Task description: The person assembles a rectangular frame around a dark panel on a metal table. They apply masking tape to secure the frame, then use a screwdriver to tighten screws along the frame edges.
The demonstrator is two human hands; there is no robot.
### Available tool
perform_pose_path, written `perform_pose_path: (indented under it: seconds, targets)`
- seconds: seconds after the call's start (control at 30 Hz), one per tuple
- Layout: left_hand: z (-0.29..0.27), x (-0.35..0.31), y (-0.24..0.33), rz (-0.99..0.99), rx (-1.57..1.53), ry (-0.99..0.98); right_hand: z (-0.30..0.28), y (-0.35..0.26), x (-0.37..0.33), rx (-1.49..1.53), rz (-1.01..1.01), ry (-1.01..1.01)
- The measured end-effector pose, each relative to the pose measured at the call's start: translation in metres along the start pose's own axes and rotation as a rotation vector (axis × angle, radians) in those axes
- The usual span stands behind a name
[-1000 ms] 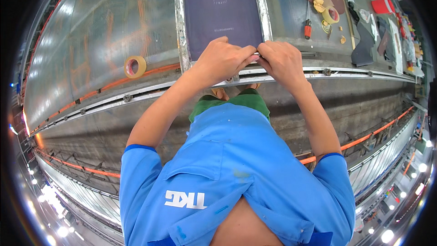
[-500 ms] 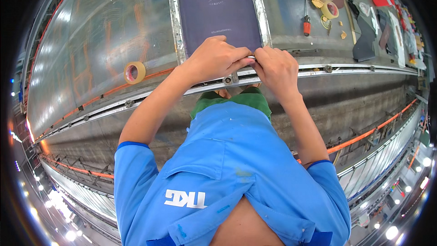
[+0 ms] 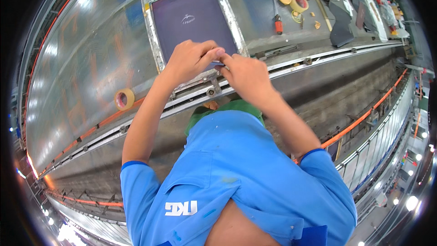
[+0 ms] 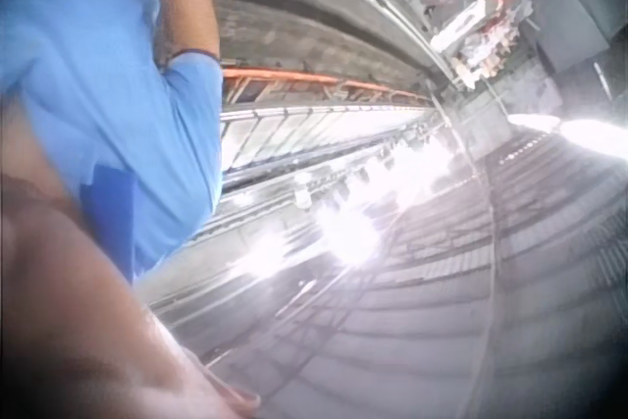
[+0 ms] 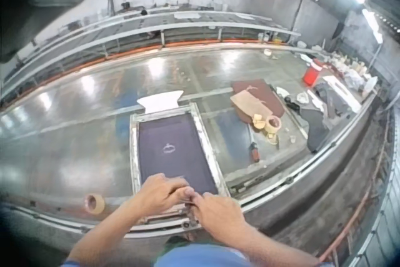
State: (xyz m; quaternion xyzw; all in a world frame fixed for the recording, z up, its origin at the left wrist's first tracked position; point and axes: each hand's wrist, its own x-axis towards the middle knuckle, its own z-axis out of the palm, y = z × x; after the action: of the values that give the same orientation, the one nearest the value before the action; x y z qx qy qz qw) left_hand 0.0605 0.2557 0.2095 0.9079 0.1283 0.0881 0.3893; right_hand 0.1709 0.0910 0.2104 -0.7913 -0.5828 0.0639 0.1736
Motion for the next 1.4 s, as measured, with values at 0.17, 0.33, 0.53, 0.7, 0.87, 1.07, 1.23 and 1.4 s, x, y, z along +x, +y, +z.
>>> perform_pose_path:
  seconds: [0.17,0.33,0.53,0.7,0.87,1.07,1.23,1.4]
  targets:
    - [0.005,-0.003,0.0,-0.171,-0.227,0.057,-0.01,0.046,0.047,0.327,-0.547,-0.331]
    - [0.01,0.013,-0.015,-0.202,-0.185,0.092,-0.008,0.043,0.044,0.938,-0.038,-0.804]
    - [0.01,0.044,-0.023,-0.069,-0.014,0.006,0.01,0.019,0.014,1.16,0.217,-0.469]
    - [0.005,0.056,-0.026,-0.064,-0.037,-0.088,0.013,0.014,0.013,1.312,0.32,-0.388]
    - [0.003,0.067,-0.026,-0.112,-0.051,-0.179,0.011,0.008,0.012,1.358,0.38,-0.342]
    - [0.01,0.073,-0.034,-0.026,-0.063,-0.169,0.011,0.002,0.009,1.355,0.422,-0.293]
    - [0.013,0.077,-0.037,0.004,-0.078,-0.196,0.011,0.0,0.008,1.382,0.427,-0.266]
    - [0.009,0.08,-0.033,-0.045,-0.048,-0.245,0.012,-0.001,0.008,1.412,0.459,-0.25]
